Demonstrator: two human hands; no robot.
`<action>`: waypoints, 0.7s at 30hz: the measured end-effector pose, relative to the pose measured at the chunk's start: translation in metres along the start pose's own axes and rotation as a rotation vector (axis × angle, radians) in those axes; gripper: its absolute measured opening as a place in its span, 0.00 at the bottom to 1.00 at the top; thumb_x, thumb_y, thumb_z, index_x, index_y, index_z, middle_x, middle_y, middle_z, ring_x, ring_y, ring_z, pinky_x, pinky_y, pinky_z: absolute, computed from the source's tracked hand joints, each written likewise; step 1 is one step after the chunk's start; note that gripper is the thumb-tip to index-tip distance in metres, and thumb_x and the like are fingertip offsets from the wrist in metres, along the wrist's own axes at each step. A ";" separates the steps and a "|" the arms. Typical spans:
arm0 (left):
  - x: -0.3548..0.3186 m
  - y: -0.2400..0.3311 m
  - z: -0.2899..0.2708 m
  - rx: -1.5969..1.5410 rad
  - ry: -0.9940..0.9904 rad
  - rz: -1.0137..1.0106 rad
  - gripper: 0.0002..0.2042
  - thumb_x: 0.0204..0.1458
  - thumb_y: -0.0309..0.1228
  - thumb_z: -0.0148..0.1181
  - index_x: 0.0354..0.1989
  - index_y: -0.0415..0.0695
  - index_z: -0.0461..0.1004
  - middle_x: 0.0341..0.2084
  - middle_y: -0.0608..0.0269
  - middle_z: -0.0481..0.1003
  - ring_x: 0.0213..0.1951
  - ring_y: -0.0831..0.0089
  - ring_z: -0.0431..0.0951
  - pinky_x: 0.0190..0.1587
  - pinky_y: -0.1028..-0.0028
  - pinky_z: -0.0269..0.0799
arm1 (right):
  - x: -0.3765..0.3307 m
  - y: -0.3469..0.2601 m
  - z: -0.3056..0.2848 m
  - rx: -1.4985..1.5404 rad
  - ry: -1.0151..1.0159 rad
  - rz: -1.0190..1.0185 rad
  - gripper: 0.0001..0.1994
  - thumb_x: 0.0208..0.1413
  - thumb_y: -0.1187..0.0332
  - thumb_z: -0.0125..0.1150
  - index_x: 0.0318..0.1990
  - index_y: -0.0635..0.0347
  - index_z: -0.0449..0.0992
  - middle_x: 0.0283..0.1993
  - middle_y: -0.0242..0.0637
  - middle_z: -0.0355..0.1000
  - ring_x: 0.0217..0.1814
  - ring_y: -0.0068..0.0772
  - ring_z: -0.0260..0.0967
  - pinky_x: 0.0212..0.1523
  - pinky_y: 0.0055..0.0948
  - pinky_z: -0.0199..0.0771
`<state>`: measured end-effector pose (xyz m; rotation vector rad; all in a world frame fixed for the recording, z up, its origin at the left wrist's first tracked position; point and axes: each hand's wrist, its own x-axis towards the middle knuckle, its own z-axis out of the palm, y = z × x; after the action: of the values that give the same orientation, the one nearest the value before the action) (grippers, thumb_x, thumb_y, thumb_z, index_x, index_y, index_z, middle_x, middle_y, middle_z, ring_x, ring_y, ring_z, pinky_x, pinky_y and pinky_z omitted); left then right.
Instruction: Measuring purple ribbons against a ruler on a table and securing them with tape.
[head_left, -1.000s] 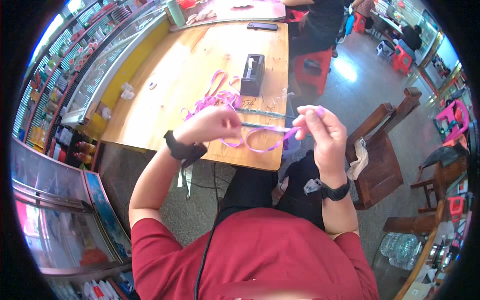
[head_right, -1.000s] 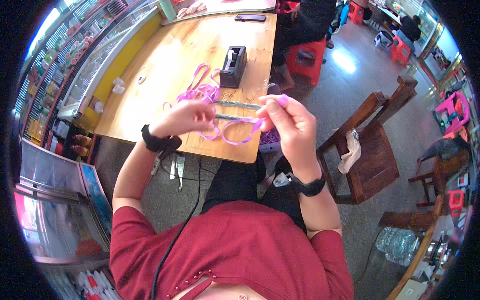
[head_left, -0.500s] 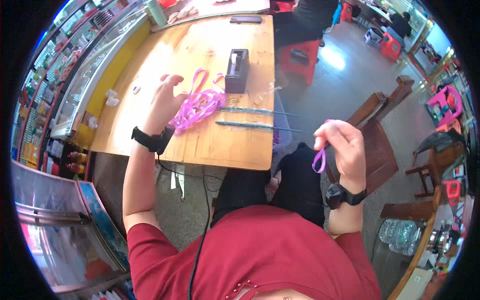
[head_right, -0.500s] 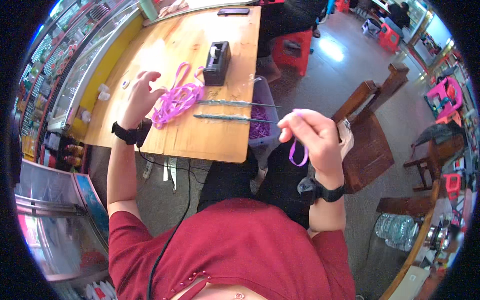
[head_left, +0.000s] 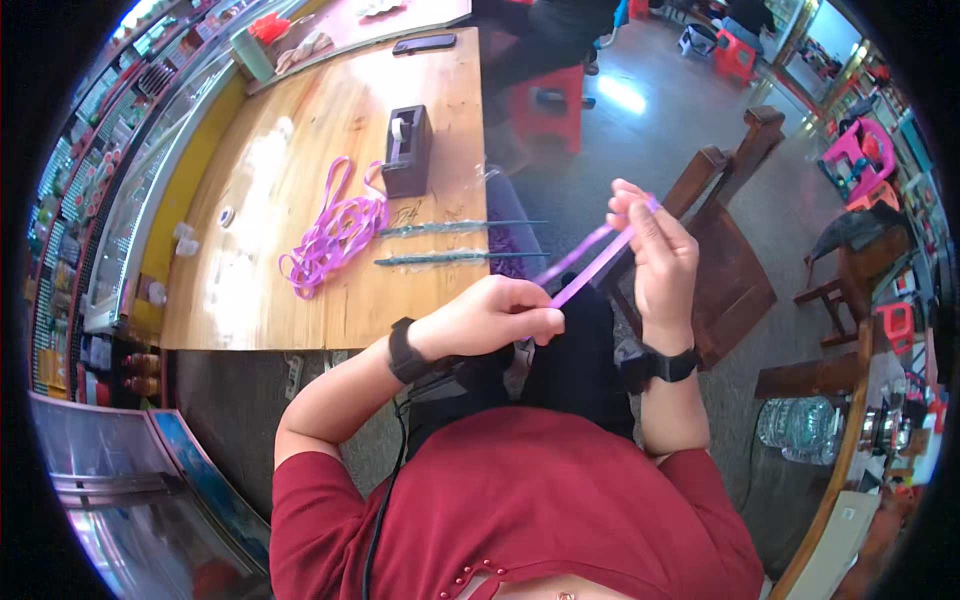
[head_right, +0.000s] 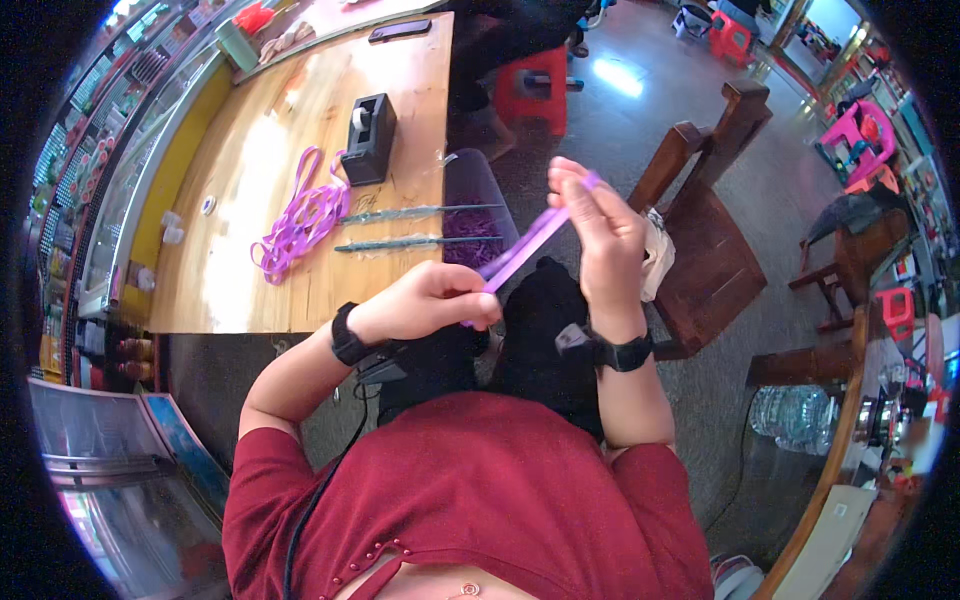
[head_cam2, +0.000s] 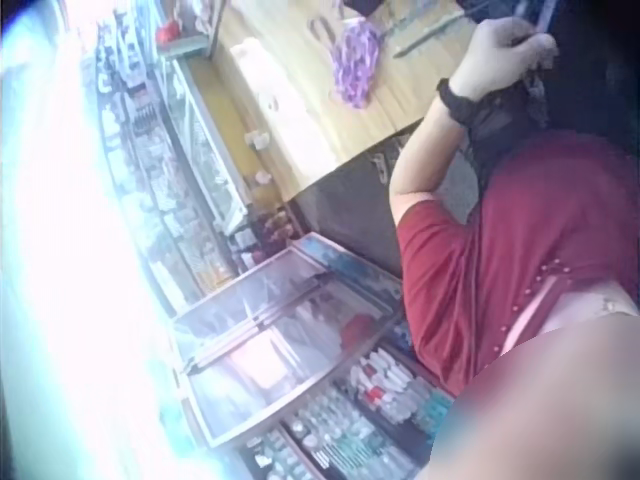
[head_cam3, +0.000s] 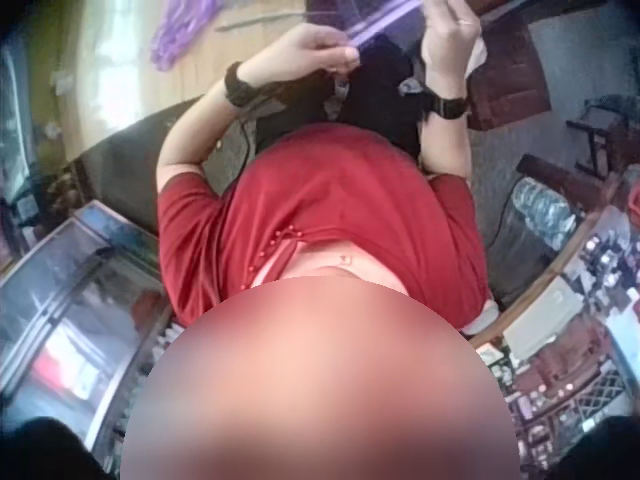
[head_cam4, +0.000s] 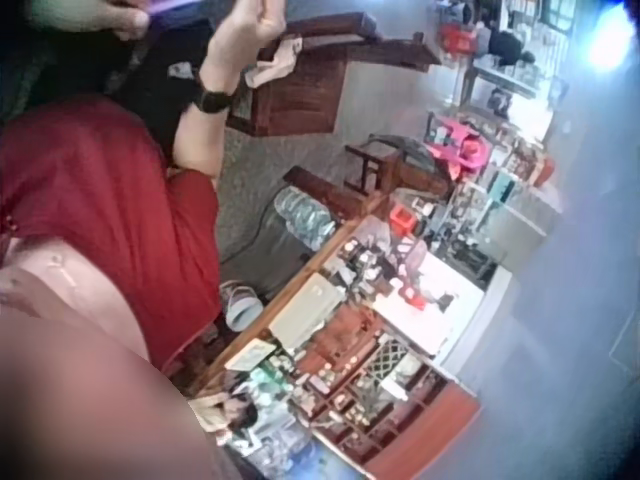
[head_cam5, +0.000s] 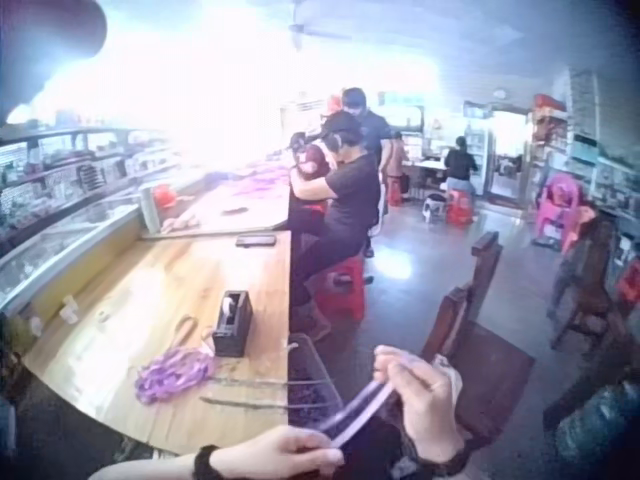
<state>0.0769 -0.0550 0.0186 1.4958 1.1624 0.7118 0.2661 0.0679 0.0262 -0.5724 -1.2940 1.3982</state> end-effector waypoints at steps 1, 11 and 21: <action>-0.005 0.004 -0.001 -0.117 0.037 -0.008 0.12 0.63 0.37 0.57 0.40 0.39 0.79 0.32 0.69 0.79 0.34 0.80 0.77 0.39 0.77 0.73 | 0.004 0.011 -0.019 -0.022 0.020 0.018 0.14 0.66 0.69 0.54 0.52 0.69 0.76 0.54 0.40 0.75 0.49 0.26 0.73 0.52 0.28 0.74; 0.018 -0.008 -0.009 -0.276 0.154 0.049 0.14 0.65 0.36 0.52 0.41 0.37 0.77 0.30 0.66 0.78 0.36 0.79 0.77 0.45 0.76 0.72 | -0.019 0.069 -0.086 -0.631 -0.110 0.467 0.16 0.63 0.58 0.59 0.41 0.65 0.81 0.35 0.32 0.79 0.33 0.17 0.72 0.36 0.19 0.72; 0.044 -0.016 -0.001 -0.254 0.222 -0.012 0.14 0.65 0.36 0.53 0.44 0.36 0.77 0.30 0.66 0.78 0.34 0.81 0.76 0.41 0.78 0.72 | -0.037 0.062 -0.022 -0.457 -0.306 0.015 0.18 0.57 0.74 0.64 0.56 0.60 0.75 0.50 0.38 0.76 0.46 0.25 0.74 0.45 0.25 0.76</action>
<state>0.0868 -0.0147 -0.0024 1.2185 1.1946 0.9975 0.2727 0.0547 -0.0477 -0.6888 -1.8830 1.2363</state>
